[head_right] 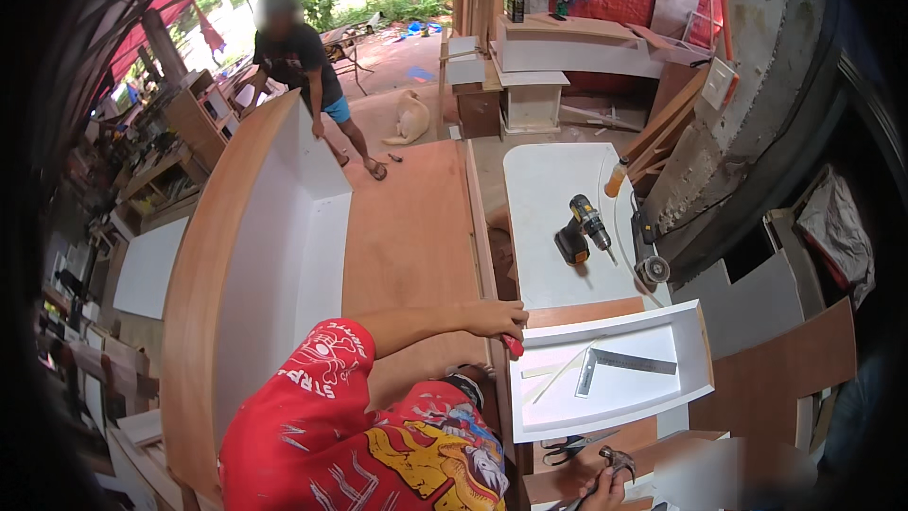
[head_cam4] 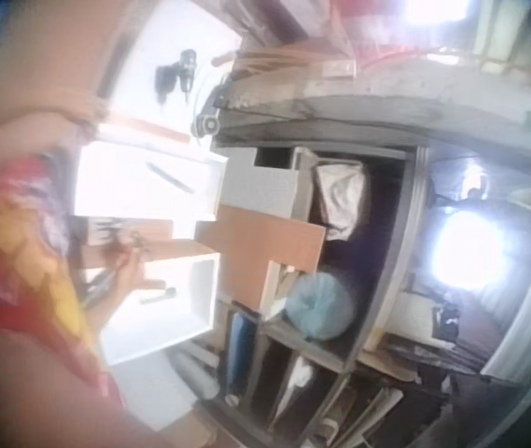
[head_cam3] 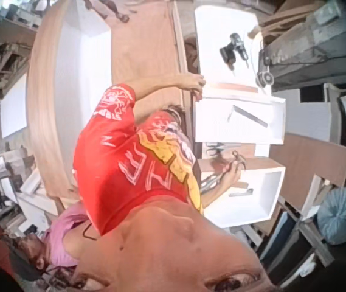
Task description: The person uses a hammer and a red block to tap and align a white wooden cabinet component. They repeatedly position the block and strike it to adjust the fit of the piece. Another person is visible nearby handling a large wooden panel.
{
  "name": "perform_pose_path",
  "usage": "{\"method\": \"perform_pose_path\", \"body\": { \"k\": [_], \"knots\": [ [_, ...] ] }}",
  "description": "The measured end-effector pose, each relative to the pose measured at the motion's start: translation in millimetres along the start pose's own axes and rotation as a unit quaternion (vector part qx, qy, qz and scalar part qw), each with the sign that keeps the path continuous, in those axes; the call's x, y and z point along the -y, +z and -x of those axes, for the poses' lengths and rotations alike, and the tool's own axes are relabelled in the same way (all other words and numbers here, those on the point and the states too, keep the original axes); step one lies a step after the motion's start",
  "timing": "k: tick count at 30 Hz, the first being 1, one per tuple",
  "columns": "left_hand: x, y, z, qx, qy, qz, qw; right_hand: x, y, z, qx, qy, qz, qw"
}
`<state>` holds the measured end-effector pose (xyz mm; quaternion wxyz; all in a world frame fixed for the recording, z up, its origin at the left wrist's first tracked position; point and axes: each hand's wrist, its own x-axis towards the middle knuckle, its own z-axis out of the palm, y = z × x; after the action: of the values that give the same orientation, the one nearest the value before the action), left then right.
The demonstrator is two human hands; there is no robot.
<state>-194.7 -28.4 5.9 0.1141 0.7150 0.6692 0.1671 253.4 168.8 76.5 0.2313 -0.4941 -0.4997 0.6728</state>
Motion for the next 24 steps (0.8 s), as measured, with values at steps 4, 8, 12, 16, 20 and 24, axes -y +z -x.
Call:
{"method": "perform_pose_path", "body": {
  "k": [4, 8, 12, 16, 20, 24],
  "knots": [
    [9.0, 14.4, 5.9, -0.008, -0.021, 0.023, 0.999, 5.6, -7.7, -4.4, 0.066, -0.023, 0.025, 0.997],
    [-5.9, 10.6, 1.8, 0.000, -0.081, 0.023, 0.996, -5.6, -19.1, -18.6, 0.078, 0.009, 0.028, 0.996],
    [-23.3, 8.7, 1.8, -0.076, -0.213, 0.142, 0.964, -44.8, -48.0, -49.3, 0.140, -0.004, 0.022, 0.990],
    [-10.9, 41.4, 10.9, -0.127, -0.331, 0.243, 0.903, -21.3, -25.6, -34.4, 0.139, -0.017, 0.006, 0.990],
    [14.2, 88.3, 76.9, -0.277, -0.414, 0.384, 0.777, -8.7, -4.8, -19.1, 0.172, -0.044, 0.059, 0.982],
    [-39.2, 5.7, 29.8, -0.305, -0.523, 0.347, 0.717, 12.8, 9.4, -39.4, 0.178, -0.064, 0.087, 0.978]
  ]
}}
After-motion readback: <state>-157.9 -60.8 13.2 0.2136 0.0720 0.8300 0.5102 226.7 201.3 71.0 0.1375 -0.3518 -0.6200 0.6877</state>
